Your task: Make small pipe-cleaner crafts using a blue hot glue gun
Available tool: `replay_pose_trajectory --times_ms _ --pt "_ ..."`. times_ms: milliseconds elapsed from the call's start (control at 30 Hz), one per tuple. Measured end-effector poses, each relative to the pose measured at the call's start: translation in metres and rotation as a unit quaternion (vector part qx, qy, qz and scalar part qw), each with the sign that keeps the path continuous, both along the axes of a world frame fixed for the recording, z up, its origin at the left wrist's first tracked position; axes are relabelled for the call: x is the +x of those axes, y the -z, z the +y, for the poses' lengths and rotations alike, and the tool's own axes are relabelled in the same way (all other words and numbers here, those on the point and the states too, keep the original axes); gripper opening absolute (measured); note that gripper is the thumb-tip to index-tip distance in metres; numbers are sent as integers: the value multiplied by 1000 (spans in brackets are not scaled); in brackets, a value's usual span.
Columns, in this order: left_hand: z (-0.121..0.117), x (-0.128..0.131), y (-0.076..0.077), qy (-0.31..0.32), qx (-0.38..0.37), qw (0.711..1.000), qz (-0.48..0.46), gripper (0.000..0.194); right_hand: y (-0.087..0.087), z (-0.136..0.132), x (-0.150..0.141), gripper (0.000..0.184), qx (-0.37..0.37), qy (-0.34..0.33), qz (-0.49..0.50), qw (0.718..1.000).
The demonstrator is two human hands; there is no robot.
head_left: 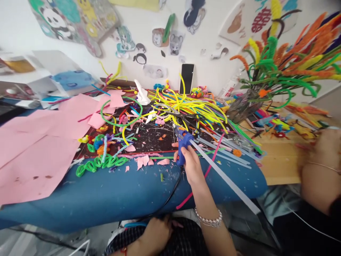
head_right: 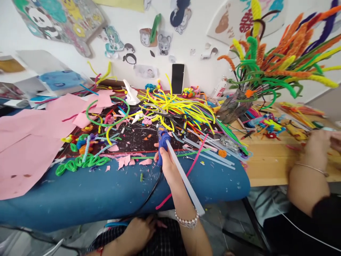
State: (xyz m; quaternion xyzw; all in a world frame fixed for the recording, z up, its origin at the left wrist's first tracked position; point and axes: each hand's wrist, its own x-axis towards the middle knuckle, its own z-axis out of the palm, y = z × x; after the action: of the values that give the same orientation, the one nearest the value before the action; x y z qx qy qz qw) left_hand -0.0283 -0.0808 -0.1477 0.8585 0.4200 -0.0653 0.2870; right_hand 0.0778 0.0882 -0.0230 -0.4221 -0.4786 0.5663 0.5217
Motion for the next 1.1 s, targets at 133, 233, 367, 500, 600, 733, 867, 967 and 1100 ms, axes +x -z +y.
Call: replay_pose_trajectory --times_ms 133,233,367,500,600,733,867,967,1100 --pt "-7 -15 -2 -34 -28 999 -18 25 2 5 1 28 -9 4 14 1000" --pt "-13 -15 -7 -86 -40 995 -38 26 3 5 2 27 -13 12 21 1000" --pt "-14 -16 -36 -187 -32 977 -96 30 1 4 2 26 -8 20 36 999" --pt "5 -30 -87 -433 -94 816 -372 11 -6 3 -1 25 0 34 72 997" --pt "34 -40 -124 -521 -74 692 -493 29 -14 -5 -2 25 -9 30 93 995" --pt "69 -38 -154 -552 -62 566 -610 40 -18 -30 -2 22 -7 -21 69 997" --pt "85 -23 -164 -555 -94 514 -647 41 -21 -53 -6 19 58 -64 -34 996" --pt "86 -19 -165 -548 -116 522 -643 38 -26 -59 -11 14 81 -26 -73 994" --pt "81 -27 -166 -535 -156 526 -643 34 -28 -56 -10 6 138 15 -97 985"
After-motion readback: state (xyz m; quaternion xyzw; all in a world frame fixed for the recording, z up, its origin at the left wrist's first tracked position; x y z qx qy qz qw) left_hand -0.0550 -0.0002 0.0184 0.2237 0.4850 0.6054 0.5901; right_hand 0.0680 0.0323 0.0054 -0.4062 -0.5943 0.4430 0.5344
